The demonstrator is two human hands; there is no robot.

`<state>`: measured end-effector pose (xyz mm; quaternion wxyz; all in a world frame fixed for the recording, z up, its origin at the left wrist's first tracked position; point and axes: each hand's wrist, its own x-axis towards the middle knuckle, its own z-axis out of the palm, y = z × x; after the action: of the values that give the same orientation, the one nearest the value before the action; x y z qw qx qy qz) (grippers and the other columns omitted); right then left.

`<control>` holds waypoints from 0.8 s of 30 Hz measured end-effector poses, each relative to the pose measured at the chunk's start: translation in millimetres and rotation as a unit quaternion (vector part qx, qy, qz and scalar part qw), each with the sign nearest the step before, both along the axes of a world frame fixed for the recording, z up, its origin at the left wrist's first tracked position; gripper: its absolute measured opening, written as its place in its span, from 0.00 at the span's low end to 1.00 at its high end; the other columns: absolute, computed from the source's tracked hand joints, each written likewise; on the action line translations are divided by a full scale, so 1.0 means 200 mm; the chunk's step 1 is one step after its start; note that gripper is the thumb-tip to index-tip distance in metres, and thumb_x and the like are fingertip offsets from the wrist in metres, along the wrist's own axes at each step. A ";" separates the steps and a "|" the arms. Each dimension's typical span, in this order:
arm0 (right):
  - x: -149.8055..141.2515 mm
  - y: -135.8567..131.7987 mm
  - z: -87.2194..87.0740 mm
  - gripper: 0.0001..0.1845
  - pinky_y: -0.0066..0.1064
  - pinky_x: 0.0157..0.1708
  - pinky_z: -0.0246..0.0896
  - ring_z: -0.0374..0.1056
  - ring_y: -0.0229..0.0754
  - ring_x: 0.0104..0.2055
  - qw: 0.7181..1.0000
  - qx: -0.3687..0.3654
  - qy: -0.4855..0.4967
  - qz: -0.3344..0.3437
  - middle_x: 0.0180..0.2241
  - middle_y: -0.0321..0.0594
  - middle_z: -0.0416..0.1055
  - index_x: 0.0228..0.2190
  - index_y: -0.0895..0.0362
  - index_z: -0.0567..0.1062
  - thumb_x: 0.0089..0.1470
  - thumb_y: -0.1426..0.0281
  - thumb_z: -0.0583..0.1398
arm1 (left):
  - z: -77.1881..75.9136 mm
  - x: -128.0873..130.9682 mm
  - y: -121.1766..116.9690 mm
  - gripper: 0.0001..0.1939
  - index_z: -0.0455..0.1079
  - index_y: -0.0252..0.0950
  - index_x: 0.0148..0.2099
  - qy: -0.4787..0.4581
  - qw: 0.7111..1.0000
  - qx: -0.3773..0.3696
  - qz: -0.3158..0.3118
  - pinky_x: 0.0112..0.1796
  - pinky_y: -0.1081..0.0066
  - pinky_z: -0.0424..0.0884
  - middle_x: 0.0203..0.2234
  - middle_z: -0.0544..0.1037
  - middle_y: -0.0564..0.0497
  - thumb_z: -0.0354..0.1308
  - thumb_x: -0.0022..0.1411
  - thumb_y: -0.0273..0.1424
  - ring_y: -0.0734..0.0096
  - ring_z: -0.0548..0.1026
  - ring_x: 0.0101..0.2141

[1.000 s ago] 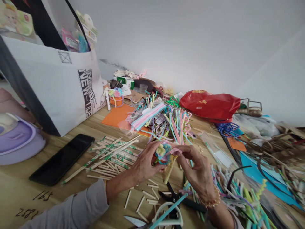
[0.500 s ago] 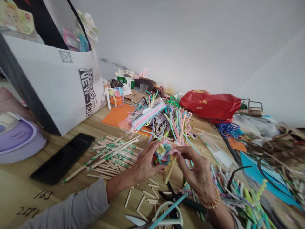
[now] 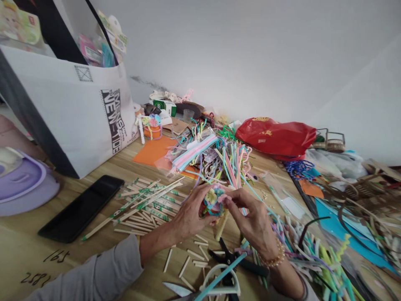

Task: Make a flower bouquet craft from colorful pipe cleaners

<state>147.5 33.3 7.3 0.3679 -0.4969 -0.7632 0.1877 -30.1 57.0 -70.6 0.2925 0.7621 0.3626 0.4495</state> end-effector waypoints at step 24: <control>0.01 0.02 -0.03 0.10 0.34 0.42 0.62 0.69 0.43 0.40 0.970 0.137 -0.198 0.039 0.39 0.42 0.72 0.39 0.54 0.71 0.63 0.75 0.51 | -0.01 0.00 0.00 0.41 0.53 0.40 0.64 0.004 1.000 -0.001 0.002 0.60 0.55 0.57 0.60 0.63 0.42 0.68 0.51 0.29 0.54 0.60 0.61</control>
<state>149.5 37.1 1.4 0.2665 -0.4389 -0.8581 -0.0066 -30.0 57.3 -72.0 0.2909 0.7627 0.3662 0.4467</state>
